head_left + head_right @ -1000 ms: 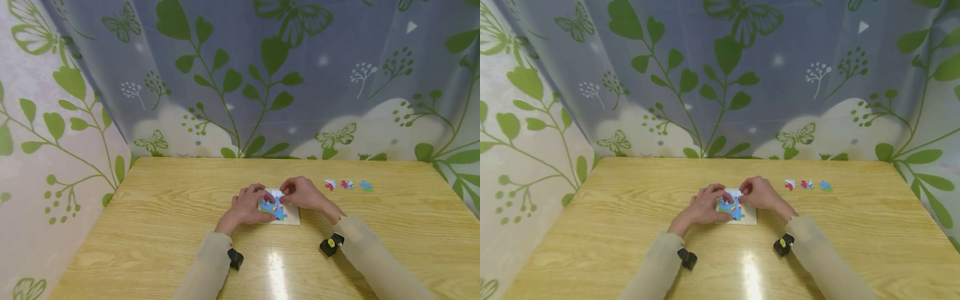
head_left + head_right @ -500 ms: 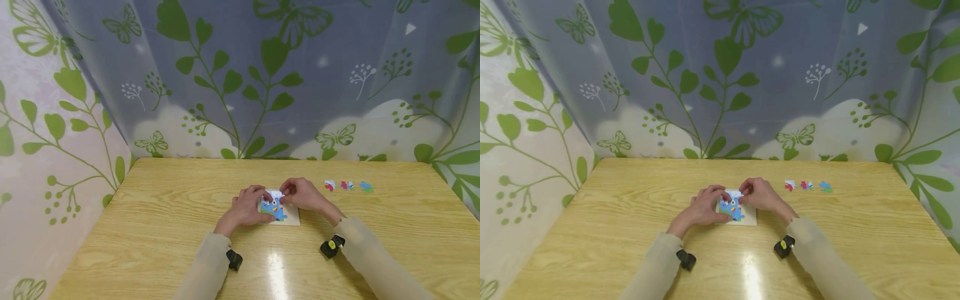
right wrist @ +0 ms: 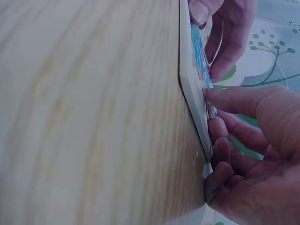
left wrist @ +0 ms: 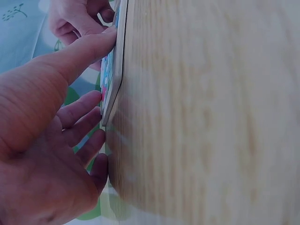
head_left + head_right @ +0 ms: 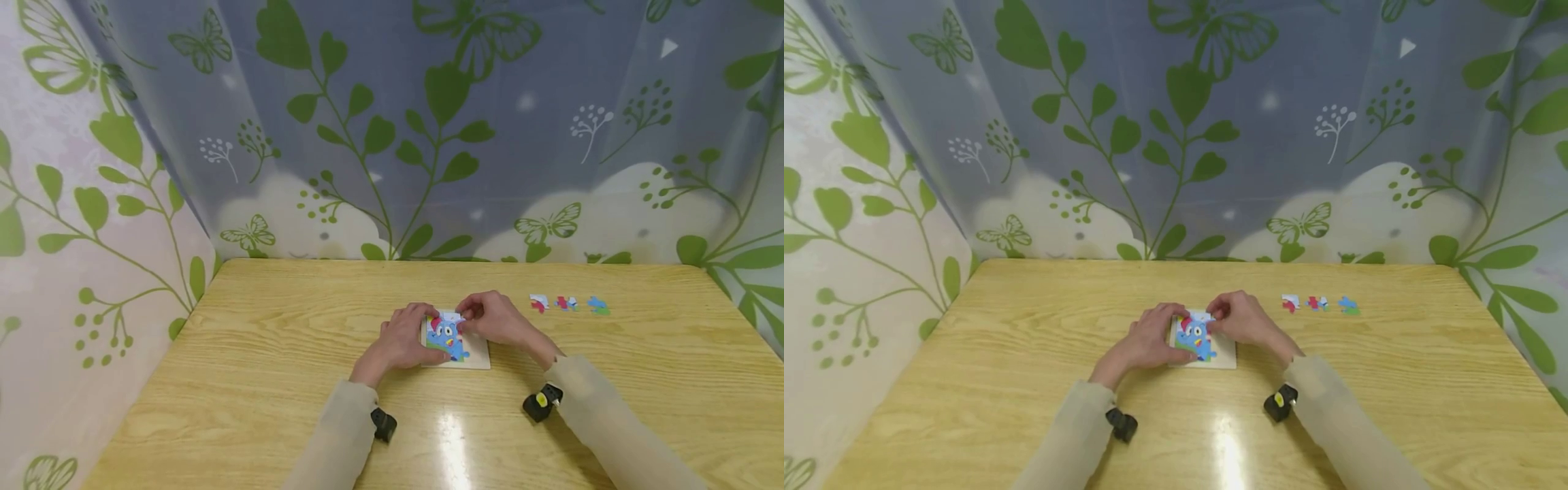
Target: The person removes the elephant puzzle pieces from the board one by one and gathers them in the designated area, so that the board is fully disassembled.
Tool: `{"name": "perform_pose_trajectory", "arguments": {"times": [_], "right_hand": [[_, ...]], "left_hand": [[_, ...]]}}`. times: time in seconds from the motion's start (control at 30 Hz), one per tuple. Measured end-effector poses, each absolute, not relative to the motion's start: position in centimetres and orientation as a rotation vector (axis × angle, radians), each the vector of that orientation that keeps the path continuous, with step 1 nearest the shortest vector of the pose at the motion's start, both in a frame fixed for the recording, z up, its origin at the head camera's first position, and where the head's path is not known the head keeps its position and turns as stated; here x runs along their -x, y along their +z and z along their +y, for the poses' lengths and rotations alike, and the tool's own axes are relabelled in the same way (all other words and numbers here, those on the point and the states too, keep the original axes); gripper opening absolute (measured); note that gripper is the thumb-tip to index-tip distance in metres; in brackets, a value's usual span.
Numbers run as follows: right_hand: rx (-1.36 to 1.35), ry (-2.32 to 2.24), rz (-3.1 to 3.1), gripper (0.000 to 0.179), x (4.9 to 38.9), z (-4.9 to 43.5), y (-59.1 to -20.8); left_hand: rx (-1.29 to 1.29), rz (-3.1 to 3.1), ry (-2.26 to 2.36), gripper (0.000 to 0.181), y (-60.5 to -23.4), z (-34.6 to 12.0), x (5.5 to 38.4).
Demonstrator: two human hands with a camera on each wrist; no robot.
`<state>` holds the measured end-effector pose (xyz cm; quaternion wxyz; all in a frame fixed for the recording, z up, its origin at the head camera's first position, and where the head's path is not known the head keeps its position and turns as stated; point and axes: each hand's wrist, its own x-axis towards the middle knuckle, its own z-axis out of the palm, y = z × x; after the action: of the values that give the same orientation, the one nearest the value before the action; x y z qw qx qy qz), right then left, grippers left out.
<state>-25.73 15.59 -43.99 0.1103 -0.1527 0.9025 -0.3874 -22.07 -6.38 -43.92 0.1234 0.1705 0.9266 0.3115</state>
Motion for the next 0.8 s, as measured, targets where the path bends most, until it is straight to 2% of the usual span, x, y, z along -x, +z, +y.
{"name": "perform_pose_trajectory", "arguments": {"times": [0.8], "right_hand": [[0.489,-1.137,2.683,0.020,25.83,15.65,-44.22]], "left_hand": [[-0.459,2.711,0.889,0.068,-43.61,-6.05,22.11]]}}
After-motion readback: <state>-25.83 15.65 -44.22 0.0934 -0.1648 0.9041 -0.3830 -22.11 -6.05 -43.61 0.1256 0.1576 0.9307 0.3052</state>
